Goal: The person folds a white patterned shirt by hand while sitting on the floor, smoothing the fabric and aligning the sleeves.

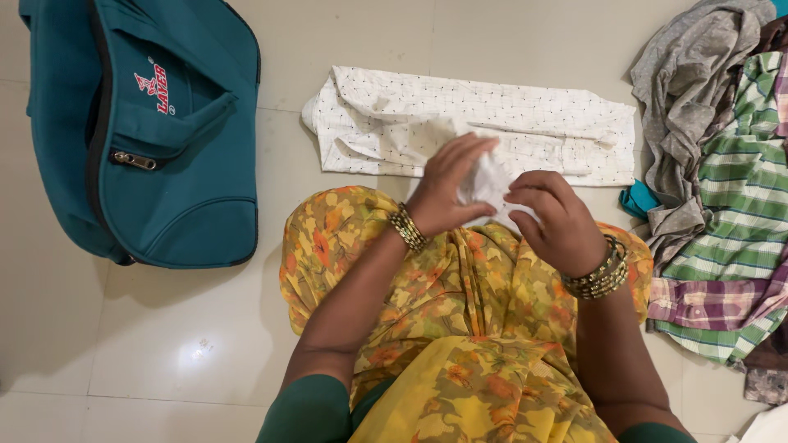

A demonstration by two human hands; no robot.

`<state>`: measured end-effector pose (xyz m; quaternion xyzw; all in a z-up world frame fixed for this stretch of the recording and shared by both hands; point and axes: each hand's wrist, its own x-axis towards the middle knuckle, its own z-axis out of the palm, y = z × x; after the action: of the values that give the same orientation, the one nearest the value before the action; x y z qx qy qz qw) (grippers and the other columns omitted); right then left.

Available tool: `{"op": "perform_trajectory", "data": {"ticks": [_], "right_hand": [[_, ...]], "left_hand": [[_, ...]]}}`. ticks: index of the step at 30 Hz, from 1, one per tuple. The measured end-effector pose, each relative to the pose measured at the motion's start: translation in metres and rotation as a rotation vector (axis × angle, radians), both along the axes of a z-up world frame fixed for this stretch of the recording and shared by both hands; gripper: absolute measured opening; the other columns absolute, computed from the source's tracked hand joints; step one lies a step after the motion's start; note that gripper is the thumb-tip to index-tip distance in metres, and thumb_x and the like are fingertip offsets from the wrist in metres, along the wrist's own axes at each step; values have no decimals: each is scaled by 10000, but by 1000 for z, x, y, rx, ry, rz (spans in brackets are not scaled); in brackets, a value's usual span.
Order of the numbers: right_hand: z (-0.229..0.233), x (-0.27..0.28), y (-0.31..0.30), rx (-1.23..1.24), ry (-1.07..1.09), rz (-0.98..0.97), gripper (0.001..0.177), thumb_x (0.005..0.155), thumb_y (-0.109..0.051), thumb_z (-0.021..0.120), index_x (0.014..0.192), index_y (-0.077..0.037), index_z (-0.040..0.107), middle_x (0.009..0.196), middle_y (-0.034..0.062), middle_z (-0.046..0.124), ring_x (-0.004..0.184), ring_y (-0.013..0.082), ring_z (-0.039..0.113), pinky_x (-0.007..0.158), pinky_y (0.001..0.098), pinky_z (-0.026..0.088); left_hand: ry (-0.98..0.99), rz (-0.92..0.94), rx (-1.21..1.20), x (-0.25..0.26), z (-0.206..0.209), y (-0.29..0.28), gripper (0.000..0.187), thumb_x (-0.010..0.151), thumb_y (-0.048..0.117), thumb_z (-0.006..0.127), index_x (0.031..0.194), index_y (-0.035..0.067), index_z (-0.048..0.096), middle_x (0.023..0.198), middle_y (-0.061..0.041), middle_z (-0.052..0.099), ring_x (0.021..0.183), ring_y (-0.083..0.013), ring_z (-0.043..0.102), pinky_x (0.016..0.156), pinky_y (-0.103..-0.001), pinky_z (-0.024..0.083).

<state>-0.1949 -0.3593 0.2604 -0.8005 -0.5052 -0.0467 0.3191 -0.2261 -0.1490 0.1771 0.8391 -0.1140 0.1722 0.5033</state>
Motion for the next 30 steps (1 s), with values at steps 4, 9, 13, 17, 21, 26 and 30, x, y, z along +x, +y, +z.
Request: {"op": "perform_trajectory", "data": {"ticks": [4, 9, 13, 17, 21, 26, 30], "right_hand": [[16, -10, 1, -61, -27, -14, 445, 789, 143, 599, 1208, 0, 652, 1149, 179, 602, 927, 251, 634, 771, 361, 541], [23, -12, -3, -124, -347, -94, 230, 775, 64, 734, 941, -95, 749, 972, 41, 697, 944, 251, 643, 843, 404, 495], [23, -16, -4, 30, -465, -141, 122, 769, -14, 800, 732, -102, 725, 932, 0, 725, 992, 248, 633, 866, 429, 461], [15, -17, -8, 168, -402, -214, 135, 782, -3, 738, 725, -121, 703, 1201, 83, 682, 1207, 317, 531, 976, 454, 475], [7, -16, -18, 509, 410, -300, 338, 906, 103, 561, 1093, -133, 714, 1541, 109, 497, 1390, 290, 505, 1123, 422, 508], [4, 3, -37, 392, 649, -163, 641, 839, -189, 747, 1437, -138, 521, 1628, 139, 362, 1432, 352, 423, 1125, 480, 448], [6, 10, -50, -187, -11, 11, 1006, 600, -365, 856, 1479, -86, 456, 1573, 174, 423, 1470, 424, 365, 1194, 523, 322]], "left_hand": [[-51, -107, 152, -7, -1, -3, 1019, 617, 390, 954, 1483, 219, 446, 1418, -74, 566, 1443, -299, 396, 1200, -510, 279], [-149, -111, 167, -6, -15, -9, 441, 766, 325, 896, 1153, 247, 697, 1105, 37, 695, 1199, -184, 604, 1076, -424, 427], [-273, -40, 150, -7, -25, -19, 226, 836, 272, 821, 969, 175, 666, 924, 26, 675, 914, -174, 639, 846, -374, 478], [-449, 53, 223, -10, -31, -42, 182, 889, 223, 785, 964, 148, 636, 855, 1, 631, 767, -174, 623, 714, -349, 489], [-504, 78, 277, -16, -32, -53, 140, 915, 185, 753, 910, 147, 618, 762, 5, 576, 666, -175, 588, 632, -358, 471], [-505, 38, 300, -10, -35, -58, 125, 954, 201, 737, 940, 133, 633, 778, 5, 586, 678, -163, 598, 604, -344, 461], [-437, 9, 225, -11, -31, -47, 107, 931, 167, 694, 988, 143, 606, 944, -10, 637, 875, -197, 644, 761, -368, 500]]}}
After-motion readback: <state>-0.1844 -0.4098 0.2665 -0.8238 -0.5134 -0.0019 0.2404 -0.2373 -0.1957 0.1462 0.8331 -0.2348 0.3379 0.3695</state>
